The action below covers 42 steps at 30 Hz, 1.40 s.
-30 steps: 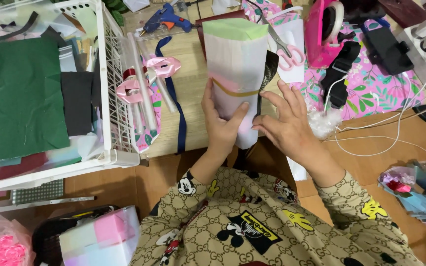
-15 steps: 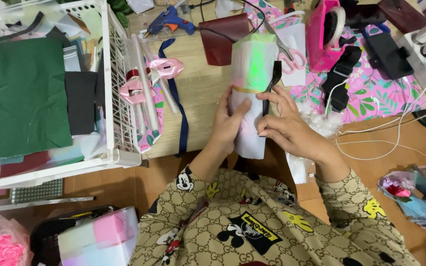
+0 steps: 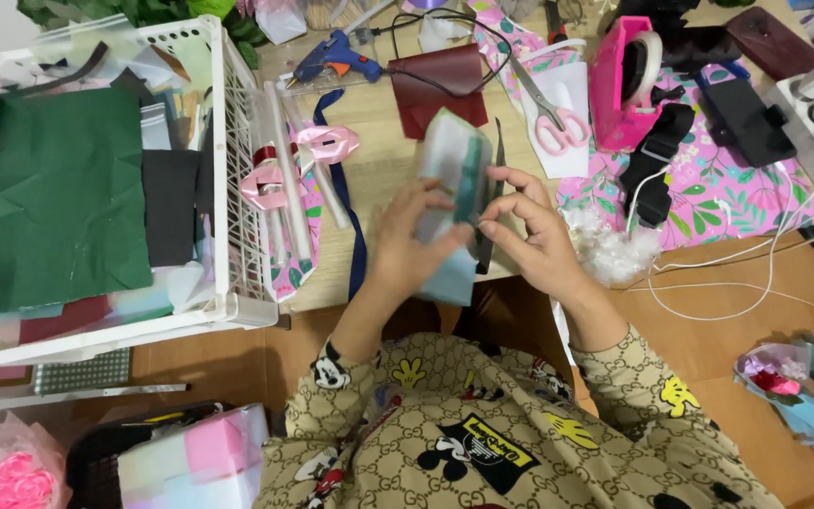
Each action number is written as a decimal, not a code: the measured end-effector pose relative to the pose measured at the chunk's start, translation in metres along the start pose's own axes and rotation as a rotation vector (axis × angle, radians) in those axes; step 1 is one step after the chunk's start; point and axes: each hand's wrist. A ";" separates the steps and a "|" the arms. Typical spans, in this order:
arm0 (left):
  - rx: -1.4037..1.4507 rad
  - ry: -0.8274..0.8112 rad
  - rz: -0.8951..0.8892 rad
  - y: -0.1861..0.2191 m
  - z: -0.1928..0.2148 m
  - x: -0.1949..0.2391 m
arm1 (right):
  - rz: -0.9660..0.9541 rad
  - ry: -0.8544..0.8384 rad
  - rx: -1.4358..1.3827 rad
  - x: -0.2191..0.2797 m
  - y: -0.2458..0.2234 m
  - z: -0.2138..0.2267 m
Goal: Sorting and organizing various types of wrapping paper and decorative floral supplies at a workspace.
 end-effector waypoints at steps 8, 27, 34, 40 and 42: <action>0.022 0.103 -0.181 0.040 0.003 0.020 | 0.003 -0.046 -0.128 -0.007 -0.003 -0.016; 0.245 0.148 -0.066 0.034 -0.001 0.016 | -0.193 0.022 -0.649 -0.010 0.013 -0.048; 0.240 0.221 -0.106 0.028 -0.002 0.016 | 0.111 0.128 -0.072 -0.015 -0.001 -0.016; 0.191 0.228 -0.143 0.042 0.004 0.015 | 0.158 0.066 0.131 -0.023 -0.018 -0.011; 0.144 0.229 -0.166 0.041 0.003 0.014 | 0.164 0.068 0.048 -0.024 -0.026 -0.012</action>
Point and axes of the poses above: each hand's wrist, its own x-axis away from the middle knuckle, its own z-axis out of the back of the hand, y = z × x, and after that the axes turned 9 degrees about -z, right-handed
